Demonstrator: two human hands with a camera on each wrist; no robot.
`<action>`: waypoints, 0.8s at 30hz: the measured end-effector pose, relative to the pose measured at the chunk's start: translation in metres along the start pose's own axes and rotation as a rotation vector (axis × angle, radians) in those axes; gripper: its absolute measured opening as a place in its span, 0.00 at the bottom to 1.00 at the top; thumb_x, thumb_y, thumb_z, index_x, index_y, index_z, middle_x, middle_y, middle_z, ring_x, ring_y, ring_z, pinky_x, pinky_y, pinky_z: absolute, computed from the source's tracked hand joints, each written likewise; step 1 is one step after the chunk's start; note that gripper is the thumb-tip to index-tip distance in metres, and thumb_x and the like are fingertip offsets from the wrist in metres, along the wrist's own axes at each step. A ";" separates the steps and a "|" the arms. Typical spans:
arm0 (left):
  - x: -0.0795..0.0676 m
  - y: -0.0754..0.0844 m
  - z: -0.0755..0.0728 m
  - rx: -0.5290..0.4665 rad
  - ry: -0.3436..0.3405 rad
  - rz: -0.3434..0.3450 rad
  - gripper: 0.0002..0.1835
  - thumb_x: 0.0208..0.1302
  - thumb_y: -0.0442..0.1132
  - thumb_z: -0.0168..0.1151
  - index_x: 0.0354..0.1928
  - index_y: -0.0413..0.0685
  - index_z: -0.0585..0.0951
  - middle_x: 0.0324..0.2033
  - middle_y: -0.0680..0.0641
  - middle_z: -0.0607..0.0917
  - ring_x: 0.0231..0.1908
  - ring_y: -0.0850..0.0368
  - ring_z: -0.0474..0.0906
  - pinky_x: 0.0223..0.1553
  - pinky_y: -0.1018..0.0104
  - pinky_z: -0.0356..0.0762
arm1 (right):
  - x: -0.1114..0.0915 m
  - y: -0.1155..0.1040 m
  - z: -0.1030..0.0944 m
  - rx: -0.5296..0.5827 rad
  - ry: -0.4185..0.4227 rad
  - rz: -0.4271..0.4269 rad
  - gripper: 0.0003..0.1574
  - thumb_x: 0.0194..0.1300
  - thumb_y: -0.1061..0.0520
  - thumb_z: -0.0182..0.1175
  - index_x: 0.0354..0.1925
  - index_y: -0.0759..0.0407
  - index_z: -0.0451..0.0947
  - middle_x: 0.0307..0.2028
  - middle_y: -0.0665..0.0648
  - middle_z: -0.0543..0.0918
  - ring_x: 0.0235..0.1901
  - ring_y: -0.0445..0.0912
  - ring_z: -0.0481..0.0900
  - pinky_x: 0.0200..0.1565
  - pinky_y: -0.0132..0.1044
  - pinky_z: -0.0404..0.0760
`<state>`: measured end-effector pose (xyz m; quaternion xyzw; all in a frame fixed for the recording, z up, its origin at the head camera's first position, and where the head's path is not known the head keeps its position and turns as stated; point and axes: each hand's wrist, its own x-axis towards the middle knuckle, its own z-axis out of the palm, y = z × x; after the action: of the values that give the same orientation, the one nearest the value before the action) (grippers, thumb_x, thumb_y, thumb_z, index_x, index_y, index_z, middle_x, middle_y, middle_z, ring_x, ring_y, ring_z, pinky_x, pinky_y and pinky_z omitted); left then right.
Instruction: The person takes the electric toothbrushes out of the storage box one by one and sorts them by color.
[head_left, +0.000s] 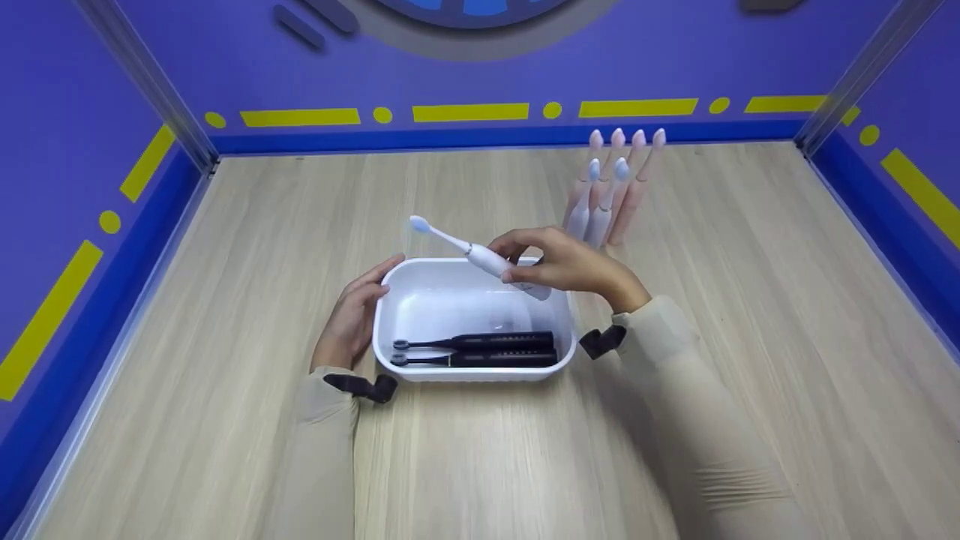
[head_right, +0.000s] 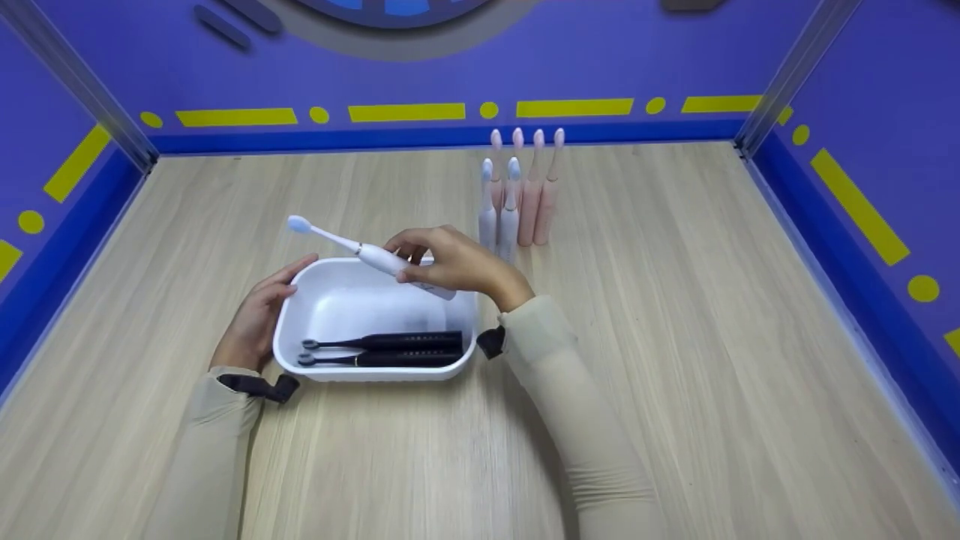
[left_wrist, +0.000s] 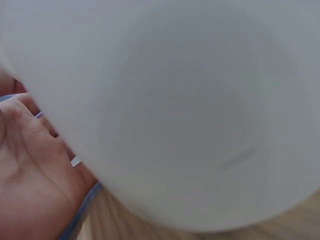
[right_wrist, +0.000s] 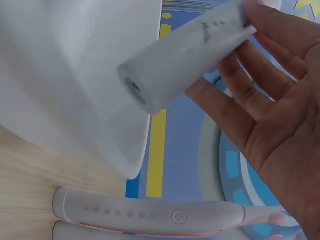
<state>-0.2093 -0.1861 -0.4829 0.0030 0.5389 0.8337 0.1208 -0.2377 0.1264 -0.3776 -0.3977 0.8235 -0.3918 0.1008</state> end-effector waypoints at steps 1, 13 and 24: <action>0.000 0.000 0.000 0.003 -0.002 0.000 0.31 0.63 0.26 0.38 0.71 0.35 0.59 0.73 0.43 0.59 0.72 0.52 0.55 0.73 0.58 0.50 | -0.001 0.001 0.000 0.007 0.016 -0.011 0.23 0.61 0.57 0.65 0.55 0.60 0.78 0.43 0.57 0.86 0.44 0.47 0.81 0.50 0.48 0.81; -0.002 0.000 0.000 0.036 0.000 -0.011 0.31 0.64 0.27 0.38 0.71 0.39 0.61 0.73 0.47 0.59 0.72 0.54 0.56 0.72 0.59 0.53 | -0.016 0.010 -0.006 0.113 0.191 -0.025 0.23 0.60 0.61 0.65 0.54 0.64 0.78 0.45 0.61 0.84 0.45 0.47 0.79 0.45 0.43 0.84; -0.002 0.001 0.001 0.034 0.000 -0.003 0.30 0.65 0.27 0.38 0.71 0.38 0.60 0.73 0.46 0.59 0.72 0.54 0.54 0.72 0.59 0.52 | -0.025 0.020 -0.004 0.157 0.337 -0.072 0.22 0.59 0.66 0.64 0.53 0.69 0.77 0.46 0.64 0.84 0.45 0.42 0.79 0.44 0.29 0.82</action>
<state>-0.2074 -0.1863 -0.4816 0.0045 0.5528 0.8244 0.1218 -0.2348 0.1546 -0.3928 -0.3467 0.7808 -0.5193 -0.0219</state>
